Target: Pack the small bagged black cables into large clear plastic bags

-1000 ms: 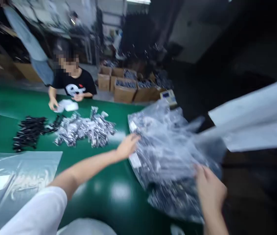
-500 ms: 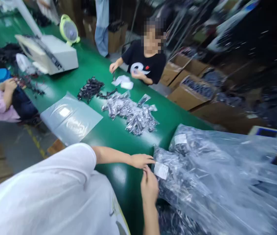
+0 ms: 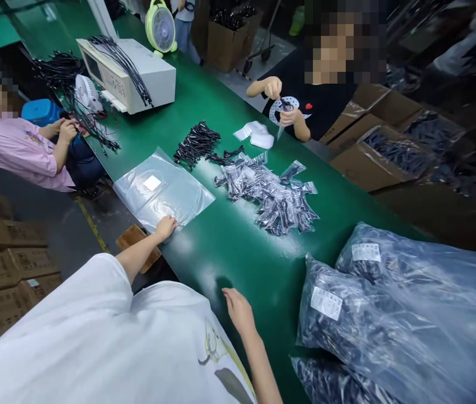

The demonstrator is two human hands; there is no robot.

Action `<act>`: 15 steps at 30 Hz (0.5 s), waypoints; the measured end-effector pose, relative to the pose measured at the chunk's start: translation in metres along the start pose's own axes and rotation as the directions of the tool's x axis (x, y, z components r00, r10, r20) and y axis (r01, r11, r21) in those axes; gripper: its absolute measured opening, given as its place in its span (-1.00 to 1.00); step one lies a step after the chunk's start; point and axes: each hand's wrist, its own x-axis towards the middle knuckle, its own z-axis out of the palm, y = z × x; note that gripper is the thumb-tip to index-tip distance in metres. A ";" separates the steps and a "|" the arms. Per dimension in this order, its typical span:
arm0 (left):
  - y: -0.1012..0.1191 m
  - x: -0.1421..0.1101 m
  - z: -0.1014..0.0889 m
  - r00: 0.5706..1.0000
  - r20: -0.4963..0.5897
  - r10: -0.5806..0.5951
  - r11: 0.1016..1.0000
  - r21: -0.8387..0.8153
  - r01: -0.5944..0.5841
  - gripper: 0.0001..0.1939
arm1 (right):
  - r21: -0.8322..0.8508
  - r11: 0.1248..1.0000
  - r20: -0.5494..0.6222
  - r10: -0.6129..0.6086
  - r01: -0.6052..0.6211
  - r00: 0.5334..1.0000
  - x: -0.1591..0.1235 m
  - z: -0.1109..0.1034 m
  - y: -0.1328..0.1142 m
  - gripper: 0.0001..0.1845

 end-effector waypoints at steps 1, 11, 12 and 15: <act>-0.001 0.002 0.002 1.000 0.003 0.006 1.000 -0.027 -0.006 -0.87 | 0.039 0.999 -0.008 0.013 -0.013 1.000 0.012 0.000 -0.008 -0.57; 0.007 -0.036 0.020 0.947 0.239 0.213 0.924 -0.365 -0.116 -0.81 | 0.590 0.702 0.062 0.454 -0.399 0.889 0.159 0.067 -0.138 -0.65; 0.008 -0.041 0.022 0.934 0.273 0.229 0.919 -0.377 -0.116 -0.81 | 0.587 0.704 0.031 0.474 -0.400 0.880 0.168 0.072 -0.141 -0.70; 0.008 -0.048 0.021 0.906 0.338 0.255 0.916 -0.385 -0.114 -0.85 | 0.611 0.673 -0.009 0.532 -0.416 0.847 0.180 0.081 -0.139 -0.81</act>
